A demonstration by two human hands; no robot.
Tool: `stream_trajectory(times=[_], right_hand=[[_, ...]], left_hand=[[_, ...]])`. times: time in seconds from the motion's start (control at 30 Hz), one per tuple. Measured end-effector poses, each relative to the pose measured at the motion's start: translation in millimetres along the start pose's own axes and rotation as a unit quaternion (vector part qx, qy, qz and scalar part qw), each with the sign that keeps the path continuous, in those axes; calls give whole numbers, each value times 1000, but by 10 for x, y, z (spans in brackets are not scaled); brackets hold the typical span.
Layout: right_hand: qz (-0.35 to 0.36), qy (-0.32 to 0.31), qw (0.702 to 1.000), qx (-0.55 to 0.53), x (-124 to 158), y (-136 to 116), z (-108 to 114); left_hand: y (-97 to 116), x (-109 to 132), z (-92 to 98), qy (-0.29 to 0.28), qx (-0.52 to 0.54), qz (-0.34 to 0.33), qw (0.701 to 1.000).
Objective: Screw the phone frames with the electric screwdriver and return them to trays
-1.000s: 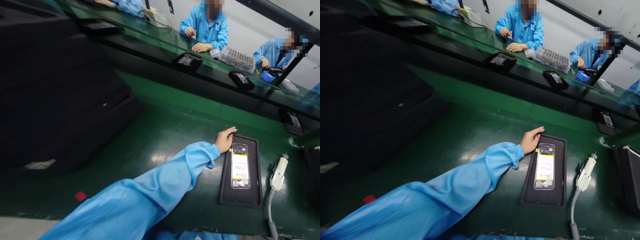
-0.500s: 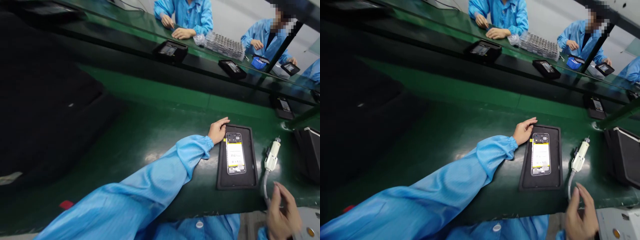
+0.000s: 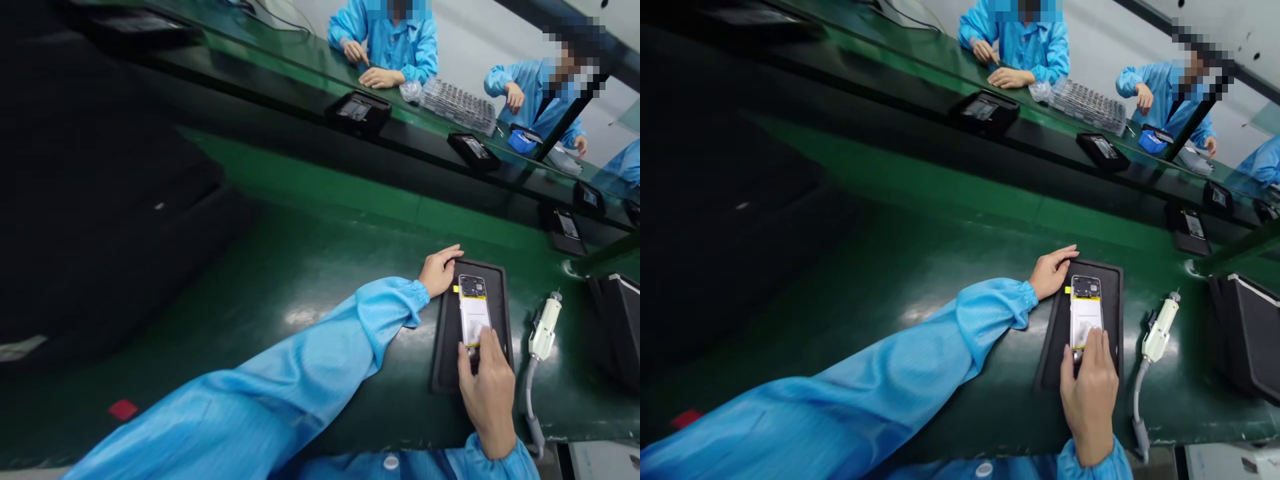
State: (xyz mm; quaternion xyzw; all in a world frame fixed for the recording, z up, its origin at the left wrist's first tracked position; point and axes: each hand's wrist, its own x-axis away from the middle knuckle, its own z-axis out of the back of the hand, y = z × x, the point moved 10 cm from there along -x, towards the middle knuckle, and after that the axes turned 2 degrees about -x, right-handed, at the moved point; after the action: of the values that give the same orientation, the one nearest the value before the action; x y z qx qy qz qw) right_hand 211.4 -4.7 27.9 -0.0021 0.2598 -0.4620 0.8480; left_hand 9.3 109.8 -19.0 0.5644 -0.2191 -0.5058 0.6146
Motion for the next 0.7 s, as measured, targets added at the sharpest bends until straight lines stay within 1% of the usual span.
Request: stream_trajectory(times=[0.07, 0.1, 0.13, 0.17, 0.2, 0.23, 0.27, 0.3, 0.4, 0.43, 0.47, 0.53, 0.6, 0.7], right_hand=[[-63, 41, 996, -53, -24, 228, 164], [-113, 70, 987, -86, -19, 380, 244], [-167, 97, 973, -125, 4, 536, 301], [-216, 115, 956, -164, 38, 670, 321], [-253, 119, 940, -196, 68, 763, 305], [-271, 114, 932, -214, 85, 810, 275], [-268, 107, 933, -215, 87, 812, 255], [-251, 109, 941, -198, 81, 788, 263], [-169, 143, 966, -131, 75, 669, 323], [-152, 140, 972, -116, 75, 649, 300], [-141, 126, 977, -100, 70, 636, 247], [-117, 69, 989, -66, 41, 590, 78], [-76, 19, 997, -27, 10, 491, -84], [-13, -3, 1000, 3, -21, 320, -197]], left_hand=[[14, -1, 6, 2, 2, -1, 1000], [20, -2, 9, 2, 3, -2, 1000], [26, -3, 12, 3, 4, -2, 1000], [30, -4, 15, 4, 5, -3, 1000], [33, -5, 18, 5, 5, -3, 1000], [35, -6, 22, 6, 5, -3, 1000], [35, -6, 24, 6, 5, -3, 1000], [36, -6, 25, 7, 5, -3, 1000], [36, -6, 25, 5, 4, -6, 1000], [36, -6, 25, 5, 3, -7, 1000], [36, -7, 26, 5, 2, -8, 1000], [38, -10, 29, 5, 0, -11, 1000], [39, -12, 33, 6, -4, -13, 1000], [40, -12, 31, 4, -11, -17, 1000]])
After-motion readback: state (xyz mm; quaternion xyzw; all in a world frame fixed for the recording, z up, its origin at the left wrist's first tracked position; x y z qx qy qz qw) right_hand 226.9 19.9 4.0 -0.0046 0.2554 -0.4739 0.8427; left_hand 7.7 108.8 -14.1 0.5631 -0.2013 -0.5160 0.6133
